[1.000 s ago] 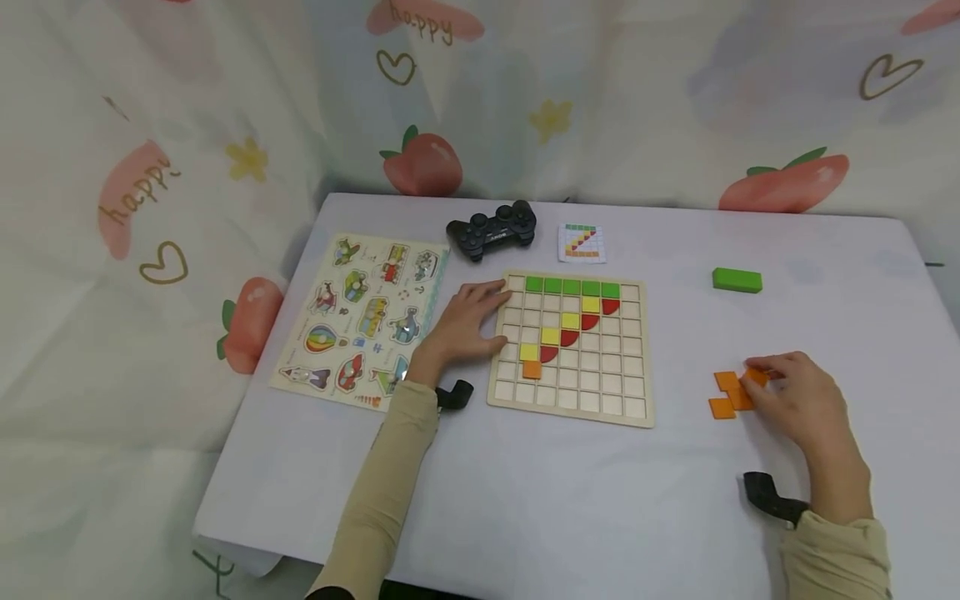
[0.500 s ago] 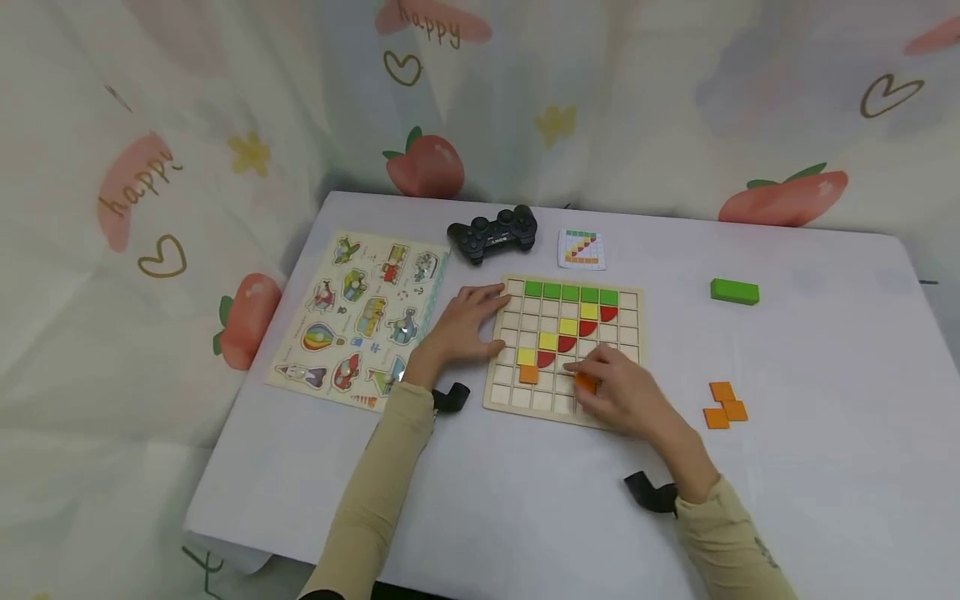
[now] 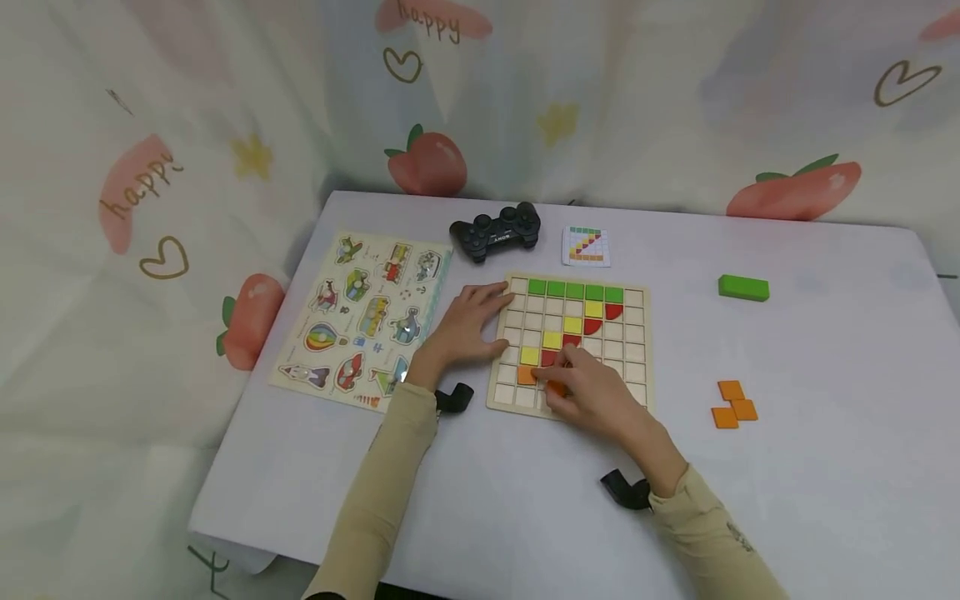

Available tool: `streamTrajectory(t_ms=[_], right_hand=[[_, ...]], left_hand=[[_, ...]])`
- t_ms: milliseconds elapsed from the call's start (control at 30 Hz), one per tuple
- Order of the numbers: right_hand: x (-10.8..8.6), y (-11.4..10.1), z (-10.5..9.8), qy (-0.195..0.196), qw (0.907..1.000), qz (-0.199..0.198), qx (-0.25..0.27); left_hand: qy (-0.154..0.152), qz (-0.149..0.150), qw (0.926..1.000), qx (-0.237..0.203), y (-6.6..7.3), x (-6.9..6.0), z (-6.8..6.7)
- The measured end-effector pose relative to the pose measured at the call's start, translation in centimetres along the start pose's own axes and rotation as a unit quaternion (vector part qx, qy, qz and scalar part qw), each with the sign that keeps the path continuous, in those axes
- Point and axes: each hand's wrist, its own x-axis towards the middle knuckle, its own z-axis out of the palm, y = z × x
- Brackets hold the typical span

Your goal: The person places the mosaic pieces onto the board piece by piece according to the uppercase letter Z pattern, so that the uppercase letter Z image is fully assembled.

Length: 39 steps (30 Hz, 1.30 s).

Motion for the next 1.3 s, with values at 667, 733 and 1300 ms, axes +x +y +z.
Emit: streamTrajectory(t_ms=[667,733,1300], right_hand=[[1.1,0.6,-0.6,0.013,0.9998,0.014,0.005],[0.9,0.6,-0.4,0.014,0.9996,0.018,0.017],[-1.2,1.2,-1.8,0.067,0.9966,0.043,0.019]], left_hand=[[0.002,-0.003,1.0,0.005,0.4,0.6,-1.0],[-0.006,0.001,1.0,-0.002,0.4,0.5,-0.7],[-0.001,0.003,1.0,0.002,0.0,0.2,0.1]])
